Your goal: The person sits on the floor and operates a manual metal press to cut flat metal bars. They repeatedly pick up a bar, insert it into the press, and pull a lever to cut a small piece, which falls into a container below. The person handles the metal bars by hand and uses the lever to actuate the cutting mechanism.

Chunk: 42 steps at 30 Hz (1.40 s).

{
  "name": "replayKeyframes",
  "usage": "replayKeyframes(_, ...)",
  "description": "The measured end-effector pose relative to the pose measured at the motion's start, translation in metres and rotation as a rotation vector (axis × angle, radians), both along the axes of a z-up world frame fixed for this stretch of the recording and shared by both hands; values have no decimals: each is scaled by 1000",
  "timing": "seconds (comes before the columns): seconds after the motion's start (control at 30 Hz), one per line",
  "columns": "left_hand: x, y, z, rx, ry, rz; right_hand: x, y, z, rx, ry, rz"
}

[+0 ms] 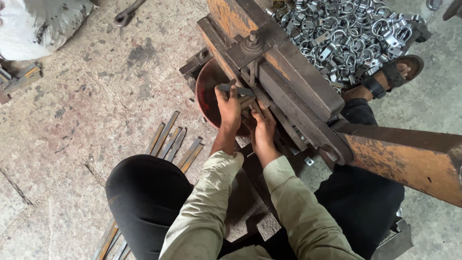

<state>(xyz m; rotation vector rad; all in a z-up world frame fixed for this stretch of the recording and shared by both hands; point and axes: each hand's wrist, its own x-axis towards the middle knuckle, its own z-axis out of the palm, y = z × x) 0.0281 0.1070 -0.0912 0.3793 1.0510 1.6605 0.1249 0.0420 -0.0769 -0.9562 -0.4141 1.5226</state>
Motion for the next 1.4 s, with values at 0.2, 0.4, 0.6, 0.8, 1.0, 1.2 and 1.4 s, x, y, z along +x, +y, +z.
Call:
replayKeyframes(0.2, -1, -1, 26, 8, -16, -29, 0, 0, 7, 1, 33, 12)
replayKeyframes(0.4, -2, -2, 24, 6, 15, -45, -1, 1, 9, 4, 58, 0)
replayKeyframes(0.6, -4, -7, 29, -41, -20, -23, -1, 2, 1, -3, 18, -19)
replayKeyframes(0.8, -16, -16, 29, -5, -55, -48, -3, 2, 4, -17, 16, -13)
replayKeyframes(1.0, -24, -21, 28, 5, -18, -93, -1, 3, 14, -66, -6, 21)
replayKeyframes(1.2, -31, -20, 33, -74, 19, -106, 9, 3, 13, -81, 30, 116)
replayKeyframes(1.4, -44, -21, 36, -63, 144, -148, 5, 6, 20, -81, 57, 156)
